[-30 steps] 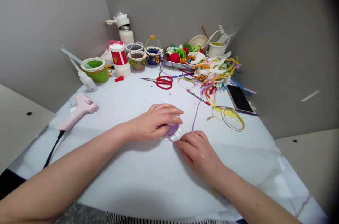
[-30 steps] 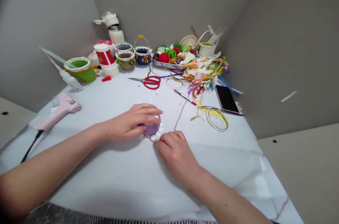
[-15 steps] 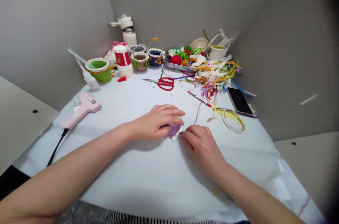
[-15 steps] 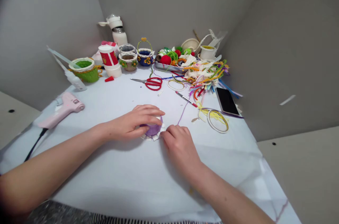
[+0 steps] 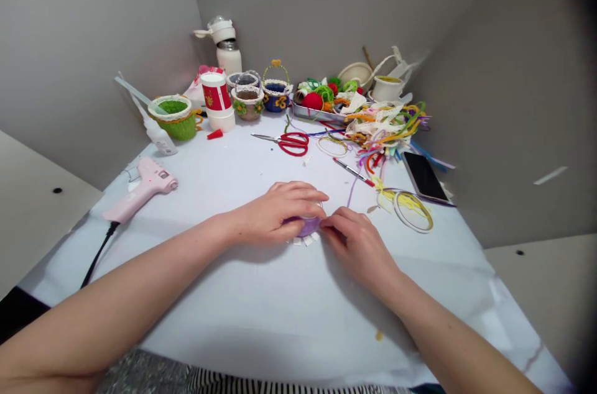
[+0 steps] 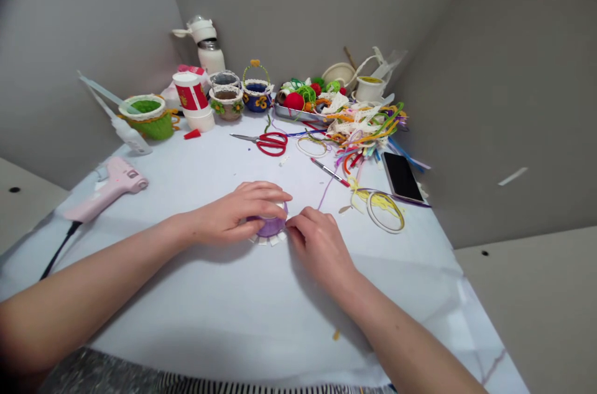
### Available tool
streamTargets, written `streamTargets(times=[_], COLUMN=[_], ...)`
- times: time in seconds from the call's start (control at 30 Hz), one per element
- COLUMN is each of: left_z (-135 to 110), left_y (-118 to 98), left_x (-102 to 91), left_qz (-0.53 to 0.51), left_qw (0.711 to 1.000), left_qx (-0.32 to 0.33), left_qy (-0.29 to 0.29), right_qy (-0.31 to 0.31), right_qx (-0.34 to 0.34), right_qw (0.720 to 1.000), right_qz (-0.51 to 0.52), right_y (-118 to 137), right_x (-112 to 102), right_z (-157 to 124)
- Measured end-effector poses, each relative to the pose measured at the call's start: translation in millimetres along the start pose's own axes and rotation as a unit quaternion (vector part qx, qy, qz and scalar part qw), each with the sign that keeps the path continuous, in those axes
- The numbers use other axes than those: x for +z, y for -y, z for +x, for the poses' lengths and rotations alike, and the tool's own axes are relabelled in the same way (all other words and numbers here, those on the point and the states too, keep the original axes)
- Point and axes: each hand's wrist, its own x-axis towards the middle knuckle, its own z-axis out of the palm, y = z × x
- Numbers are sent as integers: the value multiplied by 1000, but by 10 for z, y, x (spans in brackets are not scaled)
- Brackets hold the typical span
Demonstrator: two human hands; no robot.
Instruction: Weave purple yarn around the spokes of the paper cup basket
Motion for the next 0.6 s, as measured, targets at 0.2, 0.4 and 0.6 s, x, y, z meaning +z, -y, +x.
streamTargets(times=[0.2, 0.4, 0.6], left_z=[24, 18, 14], left_y=[-39, -72, -64], left_x=[61, 79, -38], left_qz=[8, 13, 63], left_qw=[999, 993, 997], left_qx=[-22, -66, -40], left_qy=[-40, -100, -38], right_qy=[7, -1, 0], right_qx=[-9, -5, -40], right_qw=[1000, 999, 997], right_qz=[22, 51, 60], right_y=[-41, -50, -56], right_x=[25, 24, -30], right_z=[-48, -72, -108])
